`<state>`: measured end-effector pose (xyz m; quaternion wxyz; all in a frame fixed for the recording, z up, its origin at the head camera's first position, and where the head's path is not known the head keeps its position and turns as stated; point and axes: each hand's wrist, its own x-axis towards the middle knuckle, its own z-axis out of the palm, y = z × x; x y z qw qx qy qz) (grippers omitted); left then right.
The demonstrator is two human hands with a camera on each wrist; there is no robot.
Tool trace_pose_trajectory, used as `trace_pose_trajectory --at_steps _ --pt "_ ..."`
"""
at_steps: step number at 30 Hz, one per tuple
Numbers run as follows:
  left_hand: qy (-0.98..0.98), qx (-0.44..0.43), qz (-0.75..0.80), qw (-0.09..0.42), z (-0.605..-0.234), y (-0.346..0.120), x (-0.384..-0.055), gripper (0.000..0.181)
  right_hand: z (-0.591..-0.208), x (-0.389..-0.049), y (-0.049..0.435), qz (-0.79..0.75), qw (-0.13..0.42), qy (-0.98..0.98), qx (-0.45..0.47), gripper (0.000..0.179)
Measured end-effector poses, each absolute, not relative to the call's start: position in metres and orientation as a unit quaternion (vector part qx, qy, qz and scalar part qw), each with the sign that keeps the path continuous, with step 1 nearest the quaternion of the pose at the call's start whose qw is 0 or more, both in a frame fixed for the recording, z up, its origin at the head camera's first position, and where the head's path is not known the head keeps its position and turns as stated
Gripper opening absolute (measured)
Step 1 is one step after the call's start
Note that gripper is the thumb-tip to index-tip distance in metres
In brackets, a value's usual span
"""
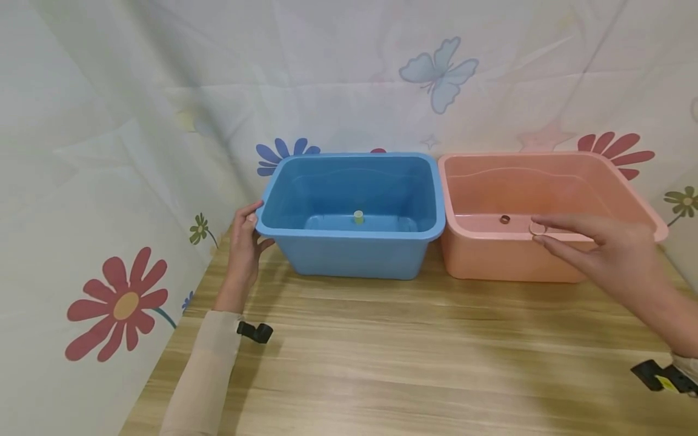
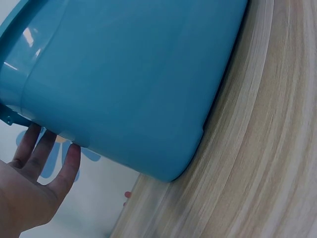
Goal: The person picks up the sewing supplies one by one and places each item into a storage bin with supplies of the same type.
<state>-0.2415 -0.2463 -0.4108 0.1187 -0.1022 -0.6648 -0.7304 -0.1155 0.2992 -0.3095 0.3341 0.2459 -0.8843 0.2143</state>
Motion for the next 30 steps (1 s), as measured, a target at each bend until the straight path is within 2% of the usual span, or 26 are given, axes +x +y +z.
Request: trace_pose_trajectory --at_steps 8,13,20,30 --pt "-0.665 -0.099 -0.731 0.12 -0.411 -0.245 -0.241 0.04 -0.3 -0.111 0.297 0.201 0.308 -0.905 0.214 0.039" --pt "-0.667 -0.099 -0.729 0.118 -0.412 -0.245 -0.242 0.041 -0.296 -0.109 0.299 0.204 0.314 -0.905 0.2 0.04" --pt "-0.669 -0.097 -0.728 0.119 -0.411 -0.245 -0.241 0.042 -0.289 -0.115 0.304 0.156 0.341 -0.896 0.237 0.042" --pt "-0.656 -0.095 -0.738 0.125 -0.409 -0.244 -0.242 0.04 -0.278 -0.117 0.308 0.131 0.331 -0.904 0.234 0.041"
